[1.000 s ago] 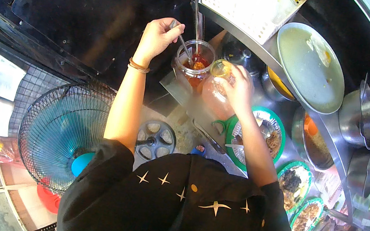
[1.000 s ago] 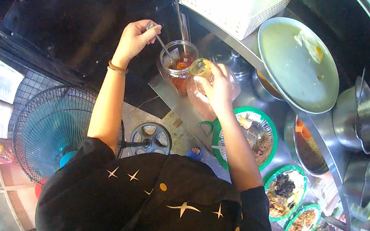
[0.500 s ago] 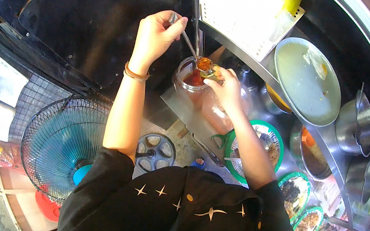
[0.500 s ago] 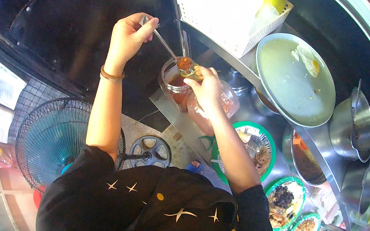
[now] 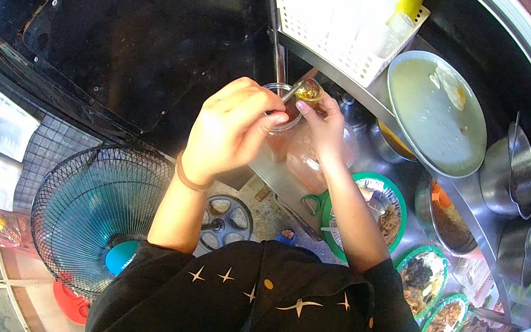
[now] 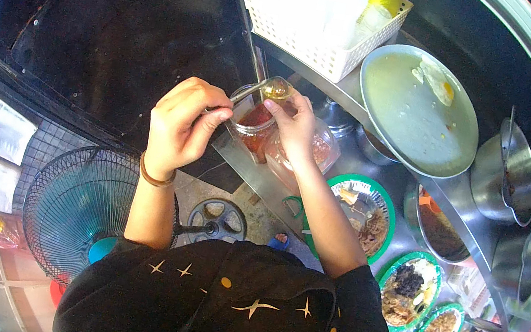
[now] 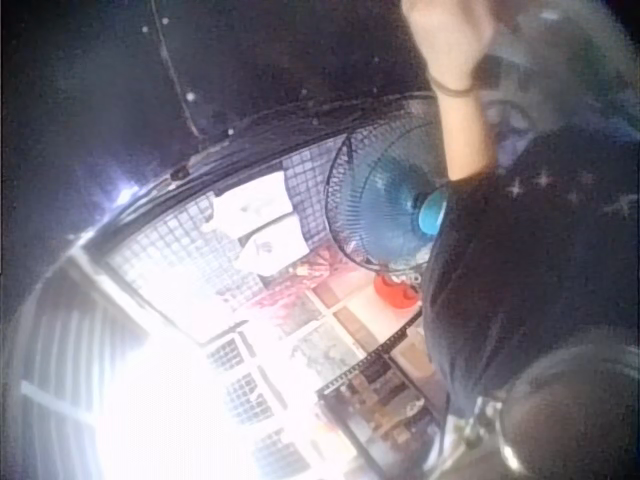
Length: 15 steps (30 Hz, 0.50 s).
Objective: The person assembles food bowls by placing cooked meat and a dark topping onto plates of rice using tongs and a spoon. They then add sauces and seasonings from various containers and jars to the bowls.
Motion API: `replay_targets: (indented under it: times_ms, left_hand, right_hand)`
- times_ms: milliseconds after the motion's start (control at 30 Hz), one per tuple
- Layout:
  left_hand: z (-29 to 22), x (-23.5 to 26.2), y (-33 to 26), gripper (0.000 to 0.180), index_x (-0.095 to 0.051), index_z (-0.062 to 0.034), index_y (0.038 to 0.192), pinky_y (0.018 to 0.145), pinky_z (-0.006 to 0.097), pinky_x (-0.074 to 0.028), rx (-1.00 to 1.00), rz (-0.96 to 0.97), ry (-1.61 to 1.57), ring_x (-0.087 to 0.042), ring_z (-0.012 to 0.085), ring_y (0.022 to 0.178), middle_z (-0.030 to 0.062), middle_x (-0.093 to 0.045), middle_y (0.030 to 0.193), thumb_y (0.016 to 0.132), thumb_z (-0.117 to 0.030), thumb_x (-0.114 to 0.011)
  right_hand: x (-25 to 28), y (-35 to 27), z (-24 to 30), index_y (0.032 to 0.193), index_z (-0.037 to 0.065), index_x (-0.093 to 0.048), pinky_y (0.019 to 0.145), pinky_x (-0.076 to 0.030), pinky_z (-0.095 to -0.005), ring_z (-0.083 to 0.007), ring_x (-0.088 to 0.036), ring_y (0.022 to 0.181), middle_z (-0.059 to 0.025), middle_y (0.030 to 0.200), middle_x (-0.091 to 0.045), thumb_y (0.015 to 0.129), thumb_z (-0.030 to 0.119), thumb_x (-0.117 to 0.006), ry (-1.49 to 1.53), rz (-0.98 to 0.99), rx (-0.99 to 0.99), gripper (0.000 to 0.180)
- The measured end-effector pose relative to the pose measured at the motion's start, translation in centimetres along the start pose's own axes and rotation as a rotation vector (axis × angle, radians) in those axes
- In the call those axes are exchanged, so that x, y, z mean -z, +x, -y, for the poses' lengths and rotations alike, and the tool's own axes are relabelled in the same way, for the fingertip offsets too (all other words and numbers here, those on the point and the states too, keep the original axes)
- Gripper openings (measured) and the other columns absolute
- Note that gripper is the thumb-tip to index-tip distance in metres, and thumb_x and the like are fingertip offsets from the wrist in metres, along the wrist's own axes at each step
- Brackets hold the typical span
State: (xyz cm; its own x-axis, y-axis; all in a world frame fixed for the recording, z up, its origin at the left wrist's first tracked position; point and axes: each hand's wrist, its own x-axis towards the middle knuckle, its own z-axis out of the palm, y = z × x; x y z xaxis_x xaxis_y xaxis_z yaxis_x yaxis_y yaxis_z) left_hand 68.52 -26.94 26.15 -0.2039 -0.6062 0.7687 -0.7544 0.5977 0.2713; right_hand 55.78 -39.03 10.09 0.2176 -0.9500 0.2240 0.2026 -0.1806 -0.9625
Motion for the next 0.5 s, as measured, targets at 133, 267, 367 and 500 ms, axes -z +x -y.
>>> replay_targets:
  times_ms: [133, 267, 367, 500]
  left_hand:
    - [0.0, 0.0, -0.1, 0.005, -0.062, 0.0011, 0.082, 0.06, 0.025, -0.045, 0.18, -0.094, 0.034, -0.059, 0.0146, 0.064, 0.0087, -0.063, 0.075, 0.084, -0.004, -0.063]
    - [1.1, -0.6, -0.6, 0.009, -0.062, -0.0001, 0.083, 0.06, 0.031, -0.047, 0.568, -0.264, -0.059, -0.059, 0.0246, 0.064, 0.0129, -0.059, 0.067, 0.084, -0.009, -0.064]
    - [4.2, -2.2, -1.9, 0.012, -0.061, -0.0002, 0.08, 0.062, 0.037, -0.048, 0.441, -0.062, 0.168, -0.061, 0.0313, 0.067, 0.0165, -0.059, 0.068, 0.083, -0.011, -0.064]
    - [9.7, -6.9, -4.8, 0.014, -0.065, -0.0006, 0.084, 0.068, 0.044, -0.05, 0.434, 0.386, 0.214, -0.064, 0.0375, 0.074, 0.0209, -0.064, 0.078, 0.081, -0.014, -0.063]
  right_hand:
    - [0.4, -0.1, -0.4, 0.112, 0.004, -0.063, 0.085, -0.046, -0.0316, -0.0192, -0.059, 0.095, -0.008, 0.101, -0.057, 0.076, 0.011, -0.076, -0.115, 0.01, 0.047, 0.039]
    - [1.5, -0.7, -1.3, 0.112, 0.006, -0.063, 0.083, -0.046, -0.0312, -0.0199, -0.059, 0.093, -0.0085, 0.1, -0.059, 0.075, 0.012, -0.077, -0.24, -0.011, 0.038, 0.04]
    - [1.7, -2.0, 1.1, 0.111, 0.005, -0.063, 0.08, -0.047, -0.0317, -0.0197, -0.059, 0.093, -0.0079, 0.098, -0.061, 0.073, 0.014, -0.078, -0.332, -0.001, 0.015, 0.043]
    - [2.5, -2.9, 1.3, 0.11, 0.004, -0.062, 0.082, -0.045, -0.0342, -0.0229, -0.059, 0.096, -0.0089, 0.099, -0.061, 0.069, 0.014, -0.079, -0.453, -0.017, 0.218, 0.045]
